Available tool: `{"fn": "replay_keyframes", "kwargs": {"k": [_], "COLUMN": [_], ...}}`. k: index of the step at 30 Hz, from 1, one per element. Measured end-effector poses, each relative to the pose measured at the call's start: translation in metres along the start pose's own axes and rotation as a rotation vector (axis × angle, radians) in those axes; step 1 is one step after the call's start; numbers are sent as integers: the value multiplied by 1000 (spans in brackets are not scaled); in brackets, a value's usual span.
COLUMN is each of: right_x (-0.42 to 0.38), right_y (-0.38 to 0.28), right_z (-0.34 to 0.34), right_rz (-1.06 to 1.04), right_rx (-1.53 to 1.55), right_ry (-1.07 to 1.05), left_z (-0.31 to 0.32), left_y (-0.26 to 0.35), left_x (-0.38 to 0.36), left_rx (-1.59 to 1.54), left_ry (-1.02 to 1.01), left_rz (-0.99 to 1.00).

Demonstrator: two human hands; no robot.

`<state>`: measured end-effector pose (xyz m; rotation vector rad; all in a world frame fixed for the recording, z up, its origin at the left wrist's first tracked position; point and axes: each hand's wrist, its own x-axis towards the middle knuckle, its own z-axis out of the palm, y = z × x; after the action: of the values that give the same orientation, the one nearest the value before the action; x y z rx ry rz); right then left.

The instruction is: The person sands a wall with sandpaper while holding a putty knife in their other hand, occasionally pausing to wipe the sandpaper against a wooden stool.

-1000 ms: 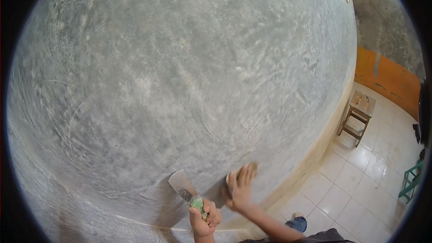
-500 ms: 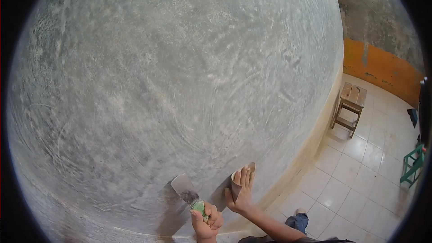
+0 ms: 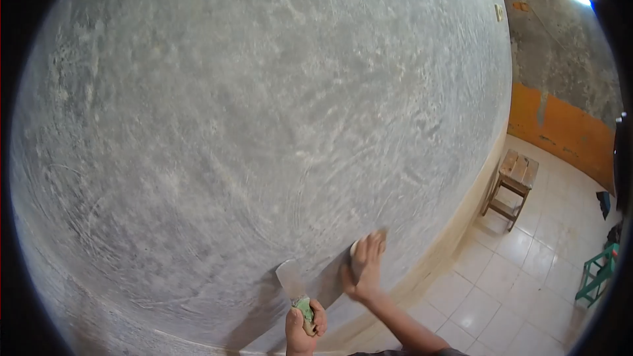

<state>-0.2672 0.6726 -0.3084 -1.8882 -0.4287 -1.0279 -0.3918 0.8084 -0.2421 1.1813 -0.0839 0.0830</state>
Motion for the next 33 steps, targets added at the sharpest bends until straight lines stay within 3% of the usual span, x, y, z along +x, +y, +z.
{"fn": "replay_keyframes", "kwargs": {"k": [4,7,8,10,12,15,17,19,21,22,24,28,32,33], "right_x": [115,91,60,-3,5,116,146,152,89,53,8,125,142,113], "right_y": [19,23,28,33,55,49,43,33,38,36,52,71,58,51], "right_z": [-53,-47,-39,-26,-34,-73,-85,-80,-51,-42,-29,-69,-74,-70], "right_rz": [49,-6,46,29,-87,-59,-65,-79,-146,-128,-24,-17,1,-144], "right_rx": [-23,-56,-30,35,-33,-44,-52,-51,-104,-99,16,-37,-108,-115], "right_ry": [139,83,-74,-173,-206,-33,2,37,-64,-169,-185,201,206,-5], "left_z": [11,30,38,51,54,59,61,58,56,54,57,58,54,51], "left_y": [-15,-25,-29,-39,-51,-59,-63,-71,-72,-71,-62,-50,-49,-54], "left_x": [8,16,20,25,29,25,26,22,26,26,30,34,37,38], "left_rx": [-126,-213,-220,-230,-225,-198,-184,-347,-322,-294,-228,-117,-110,-100], "left_ry": [-21,-39,-42,23,10,31,53,192,145,100,87,31,8,10], "left_rz": [-63,-48,-43,-33,-28,-42,-48,-157,-119,-87,-75,-51,-90,-68]}}
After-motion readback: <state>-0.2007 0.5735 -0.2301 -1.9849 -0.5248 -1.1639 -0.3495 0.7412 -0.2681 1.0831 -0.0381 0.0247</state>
